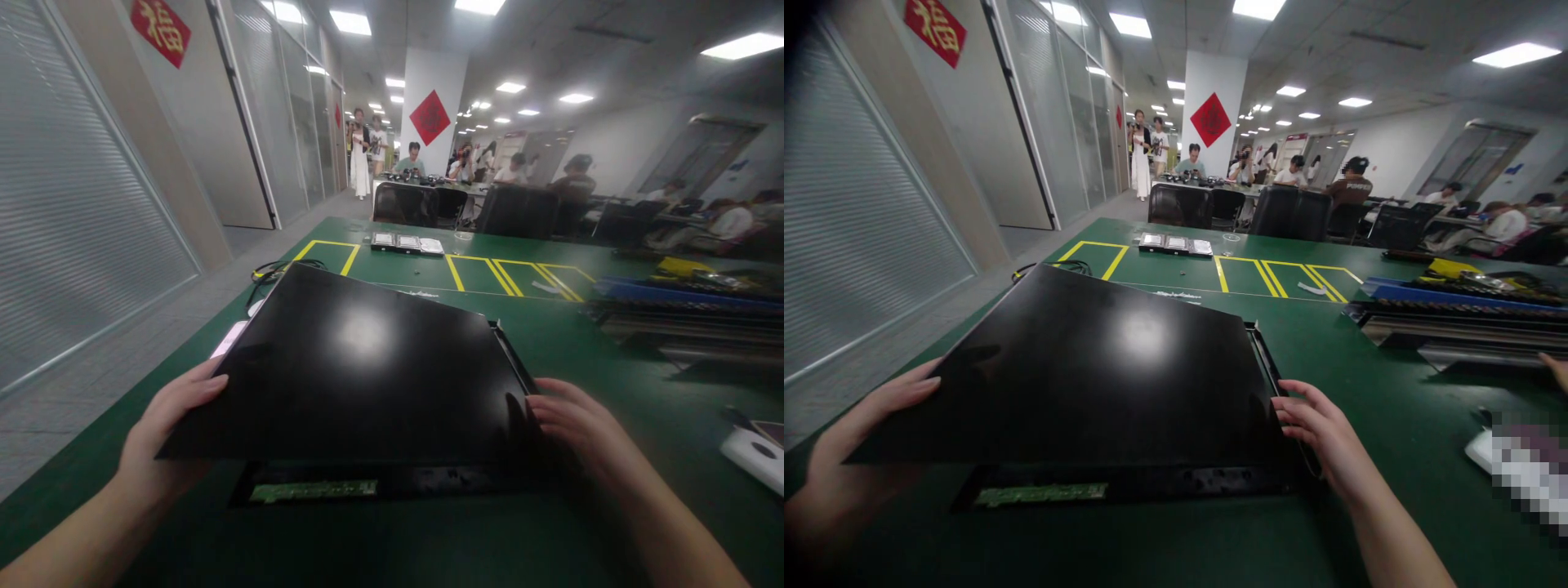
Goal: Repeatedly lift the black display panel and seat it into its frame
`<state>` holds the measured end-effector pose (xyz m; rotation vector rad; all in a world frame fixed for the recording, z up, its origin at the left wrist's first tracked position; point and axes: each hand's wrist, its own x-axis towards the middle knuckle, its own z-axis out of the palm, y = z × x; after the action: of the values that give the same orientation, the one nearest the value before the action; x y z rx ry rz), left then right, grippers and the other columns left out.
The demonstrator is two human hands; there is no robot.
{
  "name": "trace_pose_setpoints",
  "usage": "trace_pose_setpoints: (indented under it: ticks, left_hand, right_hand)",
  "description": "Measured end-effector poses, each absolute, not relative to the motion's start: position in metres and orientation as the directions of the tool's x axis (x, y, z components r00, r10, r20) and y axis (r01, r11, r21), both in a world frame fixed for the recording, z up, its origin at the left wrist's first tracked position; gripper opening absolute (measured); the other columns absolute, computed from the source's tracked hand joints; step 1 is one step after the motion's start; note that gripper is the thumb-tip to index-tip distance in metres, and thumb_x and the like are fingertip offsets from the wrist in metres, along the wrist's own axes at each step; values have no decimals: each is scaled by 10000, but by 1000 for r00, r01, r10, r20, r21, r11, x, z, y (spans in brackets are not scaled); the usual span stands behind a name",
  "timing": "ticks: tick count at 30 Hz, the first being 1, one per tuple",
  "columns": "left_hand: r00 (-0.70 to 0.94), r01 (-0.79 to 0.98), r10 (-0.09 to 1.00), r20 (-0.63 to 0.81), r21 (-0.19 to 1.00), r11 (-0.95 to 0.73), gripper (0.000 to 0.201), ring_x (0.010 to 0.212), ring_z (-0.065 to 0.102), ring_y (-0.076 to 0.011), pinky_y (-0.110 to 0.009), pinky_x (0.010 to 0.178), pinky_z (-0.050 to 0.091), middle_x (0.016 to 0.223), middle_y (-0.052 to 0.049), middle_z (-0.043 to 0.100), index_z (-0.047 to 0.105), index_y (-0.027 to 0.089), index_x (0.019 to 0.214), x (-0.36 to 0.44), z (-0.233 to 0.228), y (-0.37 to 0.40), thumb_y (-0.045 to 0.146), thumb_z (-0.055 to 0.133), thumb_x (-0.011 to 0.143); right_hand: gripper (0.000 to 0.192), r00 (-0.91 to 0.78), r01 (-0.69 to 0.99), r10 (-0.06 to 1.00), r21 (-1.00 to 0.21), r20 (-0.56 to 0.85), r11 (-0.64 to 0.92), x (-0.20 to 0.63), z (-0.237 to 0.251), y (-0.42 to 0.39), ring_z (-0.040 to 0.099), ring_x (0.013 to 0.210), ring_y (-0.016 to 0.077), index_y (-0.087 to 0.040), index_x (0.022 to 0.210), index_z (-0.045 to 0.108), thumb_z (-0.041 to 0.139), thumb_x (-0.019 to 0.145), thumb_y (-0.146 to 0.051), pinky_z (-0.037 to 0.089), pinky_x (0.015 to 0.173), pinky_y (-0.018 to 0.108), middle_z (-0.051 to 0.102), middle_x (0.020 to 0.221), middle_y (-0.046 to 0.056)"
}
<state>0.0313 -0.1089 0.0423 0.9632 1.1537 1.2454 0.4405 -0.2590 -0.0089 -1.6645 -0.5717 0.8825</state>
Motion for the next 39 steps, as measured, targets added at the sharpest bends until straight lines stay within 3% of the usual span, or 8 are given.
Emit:
trace_pose_setpoints:
  ticks: [4,7,13,20,27,35,39]
  left_hand:
    - [-8,-262,993,-118,959,112,176,834,755,-284,-266,620,593,793,0,820,758,232,661,34,38,-108,291,817,505]
    - [67,-279,987,-146,947,159,297,756,751,-262,-249,572,583,781,-5,821,797,217,755,33,32,-107,311,872,483]
    - [34,-291,974,-225,930,225,243,732,738,-213,-230,570,570,842,20,824,801,227,837,31,16,-106,305,843,610]
    - [63,-277,967,-245,927,253,251,835,751,-265,-274,605,589,941,-26,828,797,201,885,26,-1,-97,300,801,654]
    - [137,-294,963,-234,918,265,306,836,769,-280,-279,590,606,914,-31,835,815,200,942,38,13,-108,284,824,647]
    - [132,-285,960,-248,918,277,284,792,778,-271,-252,547,587,892,-42,841,814,201,860,40,9,-105,270,871,591]
    - [171,-279,948,-268,910,308,369,818,777,-282,-264,567,592,927,-59,839,809,184,950,37,5,-102,294,880,605]
  right_hand:
    - [486,628,30,745,-950,-224,-311,440,-8,-257,688,866,244,-192,1081,686,781,650,-396,500,695,323,768,963,88]
    - [443,665,113,725,-935,-180,-336,442,-8,-256,674,850,250,-206,1037,713,753,646,-410,466,663,319,769,919,73]
    - [337,700,209,701,-899,-136,-384,446,-12,-254,654,767,239,-216,891,740,726,627,-425,455,648,331,752,794,54]
    - [261,668,226,727,-886,-161,-404,446,-19,-256,666,739,241,-247,896,722,687,694,-408,472,644,344,749,794,32]
    - [279,666,329,740,-851,-98,-409,448,-21,-255,687,845,268,-239,884,721,669,696,-438,487,727,358,762,864,44]
    - [315,664,410,744,-800,-68,-439,454,-31,-256,697,809,260,-241,885,729,622,722,-487,497,667,337,762,858,45]
    - [325,673,445,737,-760,-65,-474,451,-25,-255,701,797,258,-247,851,742,603,711,-506,504,653,330,763,848,39]
